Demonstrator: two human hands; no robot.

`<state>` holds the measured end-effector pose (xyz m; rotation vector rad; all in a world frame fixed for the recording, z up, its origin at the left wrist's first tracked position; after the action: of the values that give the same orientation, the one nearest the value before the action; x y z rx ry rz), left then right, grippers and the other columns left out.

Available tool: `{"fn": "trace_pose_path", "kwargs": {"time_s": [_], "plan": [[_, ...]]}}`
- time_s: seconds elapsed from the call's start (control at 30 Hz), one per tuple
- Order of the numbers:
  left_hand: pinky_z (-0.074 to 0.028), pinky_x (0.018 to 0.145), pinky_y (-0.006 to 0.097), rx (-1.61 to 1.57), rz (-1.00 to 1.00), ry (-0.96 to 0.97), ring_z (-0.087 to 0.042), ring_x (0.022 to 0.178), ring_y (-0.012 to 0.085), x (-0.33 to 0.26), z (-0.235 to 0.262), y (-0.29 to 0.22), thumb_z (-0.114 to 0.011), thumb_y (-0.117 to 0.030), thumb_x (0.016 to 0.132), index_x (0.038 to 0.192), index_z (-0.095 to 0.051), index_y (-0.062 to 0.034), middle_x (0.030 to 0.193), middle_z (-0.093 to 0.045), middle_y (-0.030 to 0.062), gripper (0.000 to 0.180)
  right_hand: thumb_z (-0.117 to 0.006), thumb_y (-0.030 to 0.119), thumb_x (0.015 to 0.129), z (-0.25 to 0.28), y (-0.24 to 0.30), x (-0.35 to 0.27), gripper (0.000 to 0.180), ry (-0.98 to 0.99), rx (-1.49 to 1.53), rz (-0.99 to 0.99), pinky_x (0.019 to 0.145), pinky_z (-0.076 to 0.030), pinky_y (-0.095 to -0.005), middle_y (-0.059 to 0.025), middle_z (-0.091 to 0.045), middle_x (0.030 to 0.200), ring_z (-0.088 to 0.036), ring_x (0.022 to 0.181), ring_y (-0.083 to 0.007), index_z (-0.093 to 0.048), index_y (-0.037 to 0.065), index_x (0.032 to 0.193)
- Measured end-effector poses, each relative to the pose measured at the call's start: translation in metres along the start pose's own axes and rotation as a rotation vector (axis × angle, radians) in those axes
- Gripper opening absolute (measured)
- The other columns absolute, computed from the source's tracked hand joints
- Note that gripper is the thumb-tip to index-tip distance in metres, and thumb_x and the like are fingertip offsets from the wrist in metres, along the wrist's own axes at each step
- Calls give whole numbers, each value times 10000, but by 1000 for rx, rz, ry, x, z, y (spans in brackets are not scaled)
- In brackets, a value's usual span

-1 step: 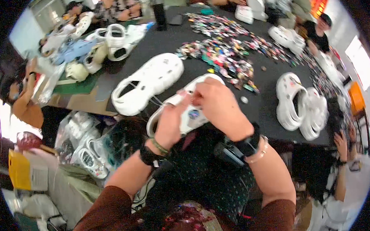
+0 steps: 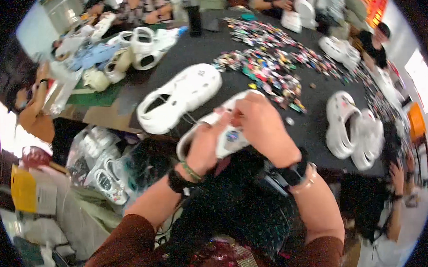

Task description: Attaching decorative charms to the holes of clogs.

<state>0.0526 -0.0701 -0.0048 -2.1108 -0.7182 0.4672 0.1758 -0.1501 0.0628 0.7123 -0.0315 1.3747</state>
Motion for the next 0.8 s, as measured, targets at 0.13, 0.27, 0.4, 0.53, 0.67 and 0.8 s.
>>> {"fn": "trace_pose_path", "kwargs": {"time_s": [0.13,0.27,0.4,0.53,0.67,0.8], "plan": [[-516,789,260,173,-61,53,-624,905,88,-2,-7,6,-586,-283,989,1140,-647,7,1051,-688,40,333,-818,61,608,8,-6,1,299,-84,-184,73,827,-454,-439,-155,-578,987,-550,946,-377,-605,41,817],[-511,819,268,187,-23,54,-611,941,78,2,12,30,-590,-237,993,1158,-638,3,1067,-681,21,295,-833,39,608,4,0,9,604,-63,-234,43,936,-409,-476,-155,-549,1175,-510,1119,-383,-543,79,1136],[-505,834,273,222,-30,86,-602,960,78,3,15,37,-586,-262,997,1207,-614,-17,1096,-675,23,324,-811,29,649,4,1,12,691,177,-115,-115,956,-394,-500,-140,-553,1201,-499,1166,-375,-489,108,1255],[-493,845,262,217,25,112,-593,969,72,-2,5,18,-591,-297,994,1191,-630,-28,1093,-678,21,336,-755,17,679,5,3,13,667,244,-189,-164,989,-376,-476,-124,-563,1226,-492,1202,-354,-485,107,1281],[-482,820,252,306,-117,41,-565,946,48,-1,0,14,-604,-289,988,1182,-643,-38,1067,-675,1,319,-722,14,682,-2,-18,8,629,160,-158,-88,1009,-374,-443,-123,-577,1210,-495,1204,-336,-507,81,1270],[-488,782,242,304,-107,74,-580,907,48,6,6,18,-595,-247,993,1158,-647,-12,1029,-675,-6,291,-774,104,721,2,-22,-4,615,43,1,32,1049,-349,-493,-180,-506,1302,-435,1259,-397,-499,57,1269]]}}
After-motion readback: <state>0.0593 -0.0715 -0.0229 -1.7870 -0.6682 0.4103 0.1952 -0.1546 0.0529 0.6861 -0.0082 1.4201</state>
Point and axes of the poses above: each hand's wrist, its own x-axis towards the middle knuckle, its own z-axis out of the back of the hand, y = z × x, the point moved 1 cm from there along x, towards the middle knuckle
